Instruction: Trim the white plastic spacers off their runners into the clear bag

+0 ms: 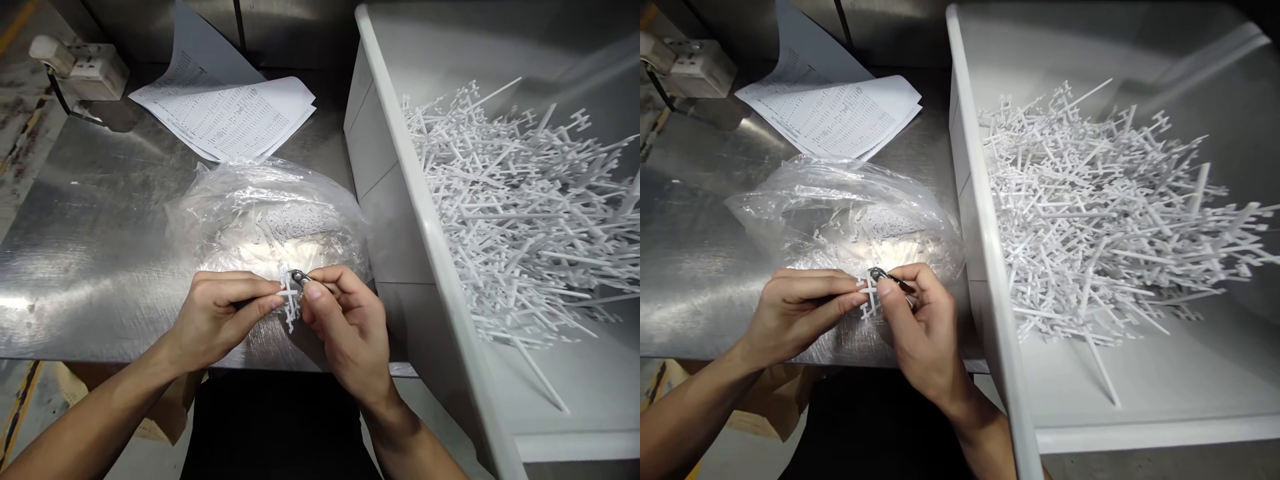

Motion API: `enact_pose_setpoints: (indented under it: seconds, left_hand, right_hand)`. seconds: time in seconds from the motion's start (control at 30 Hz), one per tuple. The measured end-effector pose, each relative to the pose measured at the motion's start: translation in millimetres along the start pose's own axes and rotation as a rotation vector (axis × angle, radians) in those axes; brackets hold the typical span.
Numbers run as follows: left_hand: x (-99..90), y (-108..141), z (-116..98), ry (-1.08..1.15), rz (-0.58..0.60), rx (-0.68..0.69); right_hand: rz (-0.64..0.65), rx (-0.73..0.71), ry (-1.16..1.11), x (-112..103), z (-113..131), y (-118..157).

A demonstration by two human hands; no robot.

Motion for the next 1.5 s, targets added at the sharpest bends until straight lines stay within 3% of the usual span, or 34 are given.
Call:
enact_pose_setpoints:
  seconds: [0.17,0.53,1.0,1.13,1.3,1.5]
  left_hand:
    - [1.8,1,-2,-0.053,0.003,0.046]
    - [3.3,1,-6,-0.09,0.0,0.1]
    - [13.1,3,-14,-0.209,-0.056,0.197]
    - [9.5,1,-10,-0.158,-0.051,0.124]
    - [-7.1,0,4,0.002,-0.113,-0.079]
    - [-18.9,1,16,0.159,-0.211,-0.194]
  right_hand:
    - [0.042,-0.07,-0.01,4,5,3]
    - [0.064,-0.075,0.0,7,7,3]
    - [0.03,-0.068,0.186,2,5,-1]
    - [0.011,-0.048,0.141,0,5,-1]
    - [-0.064,-0.071,-0.005,-9,6,2]
    - [-0.054,-0.131,0.122,-6,14,5]
Point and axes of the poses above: each hand's wrist, its own y-axis away from the middle knuckle, its own x-axis out of the palm, z = x × y, the point moved 9 cm from there along -y, towards the middle knuckle, and after that the axes turned 3 degrees about -x, right-handed, at the moved point
